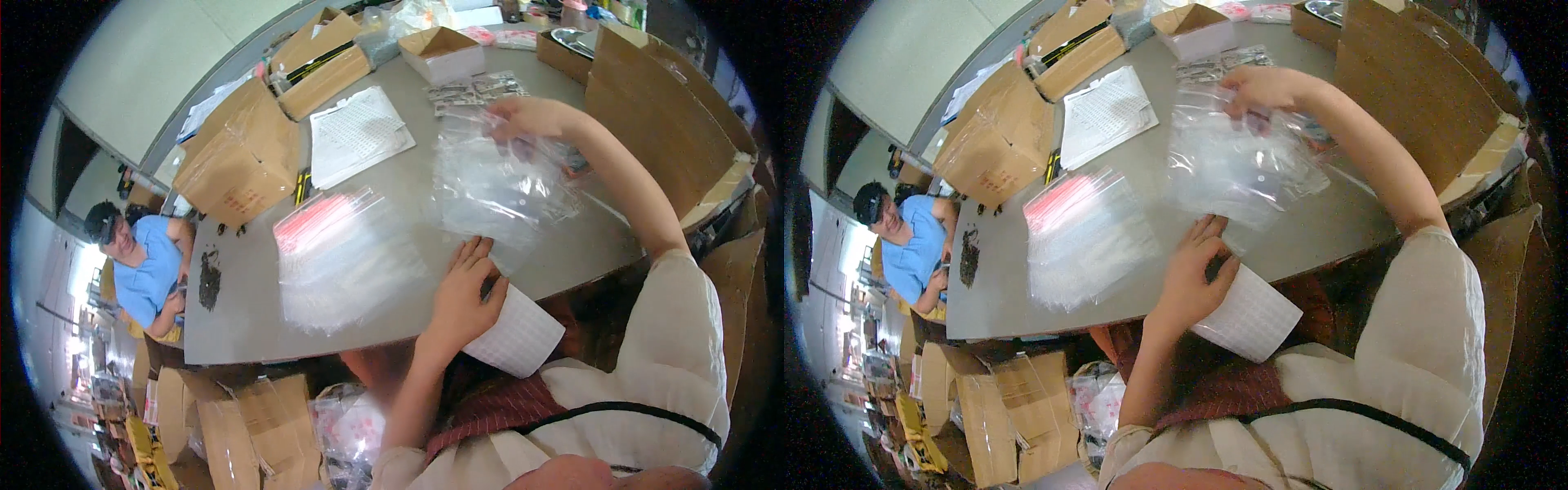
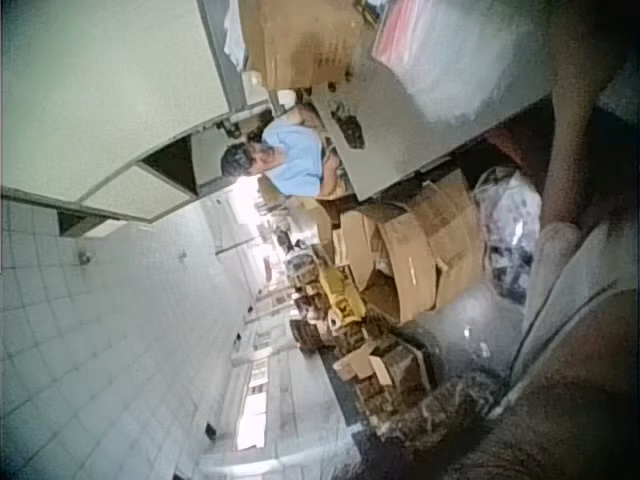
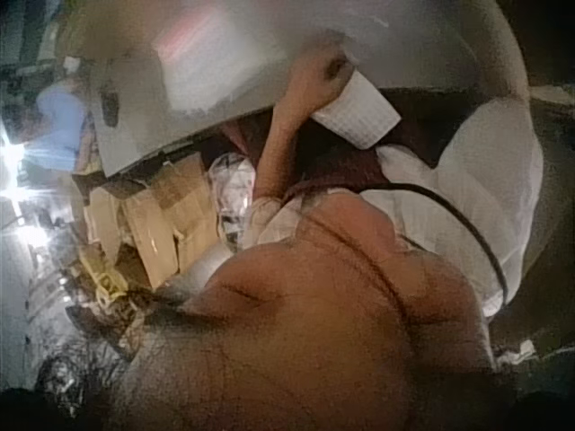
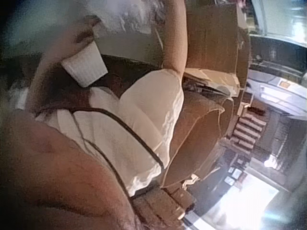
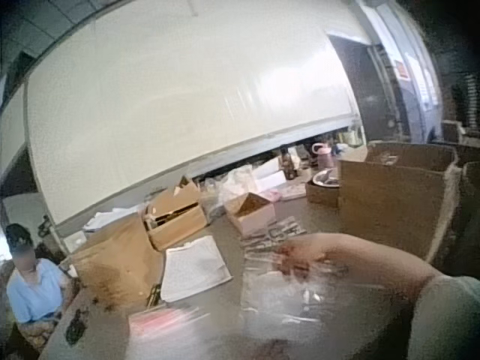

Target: The person peels adhesive labels from a sheet and applies them to small plastic bags, then places the labeled bags into a cardboard box.

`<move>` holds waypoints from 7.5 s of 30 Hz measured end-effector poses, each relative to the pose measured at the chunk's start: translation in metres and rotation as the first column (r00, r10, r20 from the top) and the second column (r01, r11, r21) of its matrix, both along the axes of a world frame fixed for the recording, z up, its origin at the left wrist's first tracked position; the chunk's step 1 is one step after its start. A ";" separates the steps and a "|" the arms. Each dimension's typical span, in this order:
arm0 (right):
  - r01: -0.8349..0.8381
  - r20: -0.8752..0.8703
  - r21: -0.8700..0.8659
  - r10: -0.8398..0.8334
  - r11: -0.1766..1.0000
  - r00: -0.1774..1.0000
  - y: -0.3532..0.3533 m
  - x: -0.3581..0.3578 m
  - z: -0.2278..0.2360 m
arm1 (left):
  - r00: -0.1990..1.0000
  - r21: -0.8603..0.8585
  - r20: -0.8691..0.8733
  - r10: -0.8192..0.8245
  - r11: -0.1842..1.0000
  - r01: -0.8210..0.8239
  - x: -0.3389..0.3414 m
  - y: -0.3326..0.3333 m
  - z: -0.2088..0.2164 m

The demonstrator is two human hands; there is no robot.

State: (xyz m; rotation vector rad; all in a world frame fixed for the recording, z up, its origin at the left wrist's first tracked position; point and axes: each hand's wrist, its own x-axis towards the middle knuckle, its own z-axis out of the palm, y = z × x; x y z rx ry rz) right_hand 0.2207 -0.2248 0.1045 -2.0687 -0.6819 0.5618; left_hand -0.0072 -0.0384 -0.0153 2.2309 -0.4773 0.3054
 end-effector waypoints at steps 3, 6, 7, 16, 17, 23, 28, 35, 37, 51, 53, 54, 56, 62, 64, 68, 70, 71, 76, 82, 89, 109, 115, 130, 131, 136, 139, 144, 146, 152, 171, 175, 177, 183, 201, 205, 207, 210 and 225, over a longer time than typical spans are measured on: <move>0.014 0.026 -0.333 -0.006 0.943 1.000 -0.033 -0.025 -0.011 | 1.000 0.002 -0.002 -0.021 1.000 0.021 0.005 -0.002 0.001; 0.241 0.594 -0.452 0.088 0.859 0.799 -0.067 -0.038 -0.056 | 1.000 -0.015 -0.001 -0.026 1.000 0.026 0.002 -0.005 0.001; 0.248 0.410 -0.565 0.007 0.787 0.912 -0.057 -0.057 -0.031 | 0.999 -0.032 0.031 -0.009 0.999 0.010 0.001 -0.003 -0.001; 0.285 0.579 -0.281 -0.075 0.917 0.812 -0.068 -0.050 -0.079 | 0.983 -0.076 0.177 0.037 0.997 -0.024 -0.004 0.003 -0.006; 0.274 0.581 -0.287 -0.060 0.918 0.812 -0.064 -0.047 -0.076 | 0.983 -0.084 0.178 0.051 0.996 -0.036 -0.004 0.003 -0.008; 0.177 0.577 -0.147 -0.061 0.973 0.815 -0.033 0.009 -0.076 | 0.962 -0.147 0.241 0.129 0.985 -0.095 -0.008 0.004 -0.011; 0.111 0.467 -0.145 -0.031 0.983 0.884 -0.010 0.037 -0.081 | 0.973 -0.149 0.163 0.161 0.979 -0.138 -0.013 0.006 -0.005; -0.007 0.347 -0.283 0.110 0.959 0.931 -0.009 0.022 -0.027 | 0.952 -0.164 0.257 0.163 0.979 -0.124 -0.014 0.010 -0.008; -0.032 0.322 -0.390 0.169 0.920 0.932 -0.012 0.035 -0.020 | 0.972 -0.173 0.196 0.129 0.980 -0.095 -0.015 0.010 -0.008; -0.142 0.149 -0.740 0.367 0.657 0.918 0.019 0.085 -0.041 | 0.968 -0.217 0.154 0.197 0.963 -0.162 -0.020 0.008 -0.003; -0.149 0.229 -0.701 0.418 0.698 0.879 0.005 0.082 -0.054 | 0.976 -0.216 0.140 0.167 0.967 -0.134 -0.019 0.007 -0.004; -0.209 0.399 -0.634 0.546 0.745 0.737 -0.004 0.078 -0.062 | 0.978 -0.217 0.140 0.157 0.968 -0.125 -0.018 0.008 -0.005; -0.278 0.558 -0.565 0.608 0.777 0.565 -0.011 0.053 -0.070 | 0.983 -0.212 0.129 0.134 0.972 -0.105 -0.018 0.011 -0.009; -0.045 0.766 -0.158 0.151 0.986 0.625 -0.044 -0.018 -0.017 | 0.995 -0.245 0.006 0.096 0.965 -0.091 -0.015 0.005 -0.008; 0.013 0.777 -0.121 0.087 0.993 0.623 -0.056 -0.039 0.021 | 0.988 -0.281 0.052 0.147 0.951 -0.127 -0.015 0.002 -0.010; 0.127 0.735 -0.053 -0.047 0.990 0.677 -0.079 -0.064 0.080 | 0.976 -0.313 -0.069 0.205 0.925 -0.216 -0.022 0.001 0.002; 0.056 0.805 0.118 -0.128 0.991 0.580 -0.098 -0.059 0.093 | 0.975 -0.322 -0.025 0.222 0.921 -0.218 -0.027 0.006 -0.001; 0.096 0.787 0.140 -0.169 0.986 0.593 -0.123 -0.048 0.102 | 0.966 -0.321 -0.001 0.257 0.915 -0.243 -0.025 0.005 -0.003; 0.464 0.674 0.131 -0.422 0.876 0.607 -0.281 -0.041 0.191 | 0.980 -0.287 0.044 0.195 0.942 -0.174 -0.024 0.004 -0.002; 0.723 0.741 -0.540 -0.164 0.431 0.651 -0.342 0.017 0.244 | 0.986 -0.208 0.063 0.152 0.969 -0.136 -0.020 0.008 -0.003; 0.609 0.805 -0.262 -0.178 0.749 0.566 -0.244 0.034 0.164 | 0.939 -0.344 0.000 0.344 0.881 -0.323 -0.029 0.001 -0.001; -0.364 0.810 -0.091 0.281 0.927 0.514 0.061 -0.154 -0.036 | 0.855 -0.619 0.019 0.519 0.677 -0.398 -0.019 0.006 -0.008; -0.422 0.927 -0.065 0.211 0.904 0.310 0.068 -0.159 -0.034 | 0.868 -0.692 -0.052 0.494 0.609 -0.388 -0.016 0.013 -0.008; -0.508 0.548 -0.191 0.521 0.840 0.654 0.208 -0.065 -0.083 | 0.662 -0.126 0.313 0.681 0.720 -0.682 -0.050 0.059 -0.021; -0.511 0.550 -0.176 0.515 0.841 0.657 0.213 -0.060 -0.085 | 0.657 -0.127 0.305 0.689 0.713 -0.689 -0.050 0.058 -0.019; -0.325 0.468 -0.335 0.455 0.885 0.758 0.206 -0.043 -0.072 | 0.706 -0.129 0.285 0.649 0.755 -0.642 -0.055 0.065 -0.020; -0.136 0.613 -0.325 0.318 0.936 0.723 0.167 -0.004 -0.092 | 0.710 -0.232 0.282 0.645 0.764 -0.602 -0.056 0.065 -0.015; -0.115 0.546 -0.356 0.306 0.928 0.780 0.077 0.033 -0.090 | 0.763 -0.276 0.207 0.613 0.785 -0.555 -0.046 0.069 -0.019; -0.108 0.498 -0.322 0.266 0.940 0.825 0.053 0.032 -0.094 | 0.797 -0.260 0.231 0.558 0.825 -0.502 -0.036 0.073 -0.012; 0.131 -0.048 0.296 -0.122 0.946 0.991 -0.033 -0.044 -0.038 | 0.830 -0.095 0.178 0.528 0.849 -0.520 0.005 0.085 -0.015; 0.786 0.557 -0.120 -0.614 0.606 0.559 -0.296 0.009 0.174 | 0.884 -0.155 0.132 0.448 0.890 -0.428 -0.003 0.101 -0.025; 0.544 0.855 0.150 -0.384 0.825 0.347 -0.298 0.007 0.191 | 0.852 -0.276 0.175 0.493 0.855 -0.439 0.002 0.090 -0.018; 0.353 0.713 0.351 -0.492 0.868 0.500 -0.175 -0.078 0.170 | 0.832 -0.292 0.152 0.534 0.828 -0.478 -0.003 0.087 -0.007; -0.255 0.702 -0.141 0.278 0.957 0.656 0.009 -0.146 0.015 | 0.854 -0.403 0.084 0.514 0.801 -0.443 -0.012 0.086 0.001; -0.198 -0.077 0.328 0.235 0.924 0.969 0.073 -0.116 -0.082 | 0.924 -0.460 -0.276 0.264 0.808 -0.368 -0.017 0.087 0.001; -0.185 -0.119 0.379 0.246 0.907 0.962 0.073 -0.114 -0.078 | 0.933 -0.493 -0.280 0.225 0.800 -0.341 -0.018 0.083 0.008; -0.180 -0.133 0.392 0.249 0.902 0.959 0.075 -0.117 -0.075 | 0.932 -0.464 -0.278 0.234 0.817 -0.344 -0.018 0.085 0.008; -0.166 -0.116 0.374 0.223 0.913 0.968 0.075 -0.122 -0.074 | 0.940 -0.450 -0.244 0.238 0.831 -0.327 -0.019 0.084 0.008; -0.118 -0.111 0.423 0.181 0.898 0.977 0.076 -0.119 -0.096 | 0.910 -0.418 -0.279 0.307 0.814 -0.403 -0.018 0.086 0.011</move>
